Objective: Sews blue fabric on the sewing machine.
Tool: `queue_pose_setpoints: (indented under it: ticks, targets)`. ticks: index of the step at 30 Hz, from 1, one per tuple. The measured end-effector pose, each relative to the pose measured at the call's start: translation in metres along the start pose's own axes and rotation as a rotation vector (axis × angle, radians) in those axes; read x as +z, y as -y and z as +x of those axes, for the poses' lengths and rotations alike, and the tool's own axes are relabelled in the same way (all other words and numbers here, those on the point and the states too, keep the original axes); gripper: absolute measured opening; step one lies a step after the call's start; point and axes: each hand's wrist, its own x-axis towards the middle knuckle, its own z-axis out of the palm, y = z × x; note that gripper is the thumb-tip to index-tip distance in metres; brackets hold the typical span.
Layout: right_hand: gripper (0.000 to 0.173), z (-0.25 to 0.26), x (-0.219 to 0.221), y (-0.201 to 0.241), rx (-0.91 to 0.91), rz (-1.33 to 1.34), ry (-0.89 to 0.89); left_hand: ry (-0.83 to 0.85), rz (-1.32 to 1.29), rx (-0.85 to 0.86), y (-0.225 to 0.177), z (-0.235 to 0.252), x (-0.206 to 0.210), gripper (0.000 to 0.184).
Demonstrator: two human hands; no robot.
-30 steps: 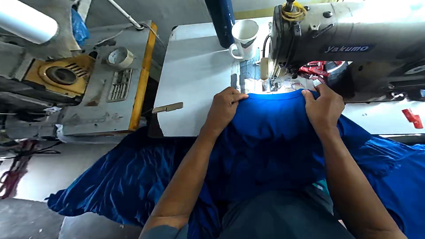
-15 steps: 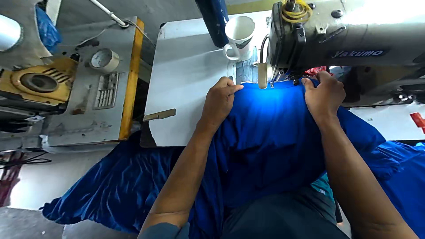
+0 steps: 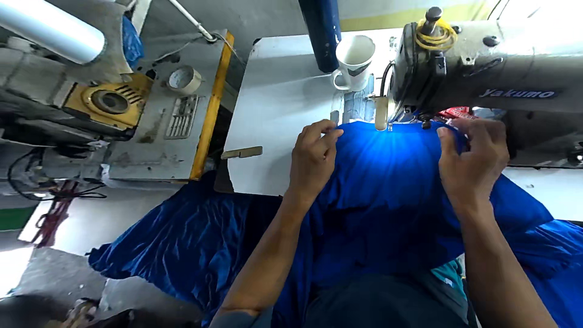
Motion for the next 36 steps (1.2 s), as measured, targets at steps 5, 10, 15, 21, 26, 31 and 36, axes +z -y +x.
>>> queue_pose_setpoints:
  ticks: [5,10,15,21,26,31,36]
  targets:
    - [0.028,-0.008,0.011,-0.002,-0.22,0.036,0.27,0.203,-0.076,0.201,-0.002,0.012,0.023,0.027]
    - [0.039,-0.001,0.021,-0.021,-0.334,-0.126,0.389,0.364,0.092,0.197,-0.001,0.009,0.038,0.043]
    - [0.039,0.01,0.02,-0.026,-0.369,-0.128,0.404,0.357,0.124,0.166,-0.005,0.007,0.042,0.044]
    - [0.039,0.012,0.022,-0.027,-0.36,-0.144,0.41,0.356,0.16,0.138,-0.008,0.007,0.046,0.046]
    - [0.036,0.009,0.023,-0.024,-0.35,-0.162,0.386,0.352,0.183,0.124,-0.004,0.01,0.052,0.048]
    - [0.036,0.002,0.013,-0.021,-0.343,-0.123,0.362,0.331,0.184,0.148,-0.006,0.005,0.052,0.048]
    - [0.028,0.026,-0.013,-0.04,-0.088,-0.137,0.181,0.289,0.111,0.133,-0.003,0.006,0.054,0.046]
